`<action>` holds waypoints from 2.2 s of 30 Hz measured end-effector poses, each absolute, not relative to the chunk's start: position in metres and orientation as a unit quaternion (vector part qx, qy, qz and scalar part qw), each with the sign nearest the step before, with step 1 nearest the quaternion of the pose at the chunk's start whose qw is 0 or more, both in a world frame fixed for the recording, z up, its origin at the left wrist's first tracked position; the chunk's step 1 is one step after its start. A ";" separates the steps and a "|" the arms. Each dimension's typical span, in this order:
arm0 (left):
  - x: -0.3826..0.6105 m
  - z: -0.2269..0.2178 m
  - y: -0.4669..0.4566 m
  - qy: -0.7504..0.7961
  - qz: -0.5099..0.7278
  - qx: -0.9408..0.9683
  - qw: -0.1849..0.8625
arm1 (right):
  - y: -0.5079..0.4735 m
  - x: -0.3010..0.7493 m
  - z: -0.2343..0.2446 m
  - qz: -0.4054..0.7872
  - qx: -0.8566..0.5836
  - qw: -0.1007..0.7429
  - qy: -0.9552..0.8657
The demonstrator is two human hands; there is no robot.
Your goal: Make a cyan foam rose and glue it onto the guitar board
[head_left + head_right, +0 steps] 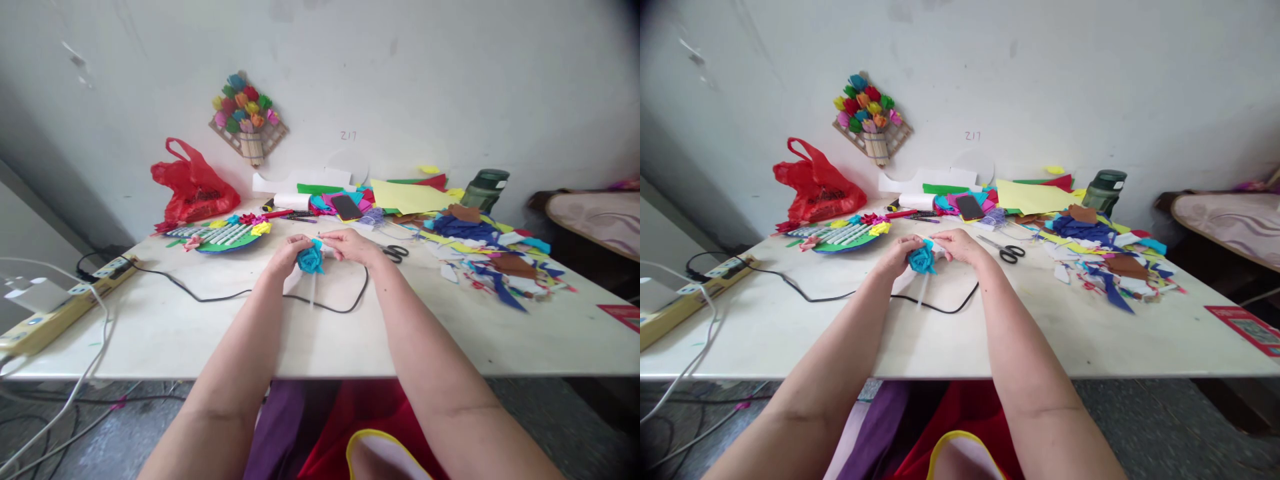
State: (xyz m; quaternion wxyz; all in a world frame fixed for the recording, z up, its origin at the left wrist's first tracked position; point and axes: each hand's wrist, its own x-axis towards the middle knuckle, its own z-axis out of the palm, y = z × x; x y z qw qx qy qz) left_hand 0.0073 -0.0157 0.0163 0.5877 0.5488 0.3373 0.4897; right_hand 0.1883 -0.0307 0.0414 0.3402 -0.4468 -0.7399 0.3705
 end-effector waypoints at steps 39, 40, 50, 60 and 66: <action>0.010 0.018 -0.019 0.314 0.425 0.537 0.657 | -0.018 0.186 0.026 0.194 -0.435 0.339 -0.811; 0.010 0.019 -0.019 0.317 0.426 0.534 0.658 | -0.019 0.186 0.027 0.185 -0.438 0.335 -0.813; 0.011 0.018 -0.019 0.326 0.440 0.514 0.660 | -0.030 0.184 0.037 0.127 -0.462 0.295 -0.826; 0.010 0.016 -0.018 0.332 0.448 0.516 0.650 | -0.031 0.184 0.038 0.098 -0.470 0.281 -0.831; 0.009 0.013 -0.016 0.319 0.455 0.536 0.636 | -0.030 0.183 0.037 0.098 -0.477 0.279 -0.827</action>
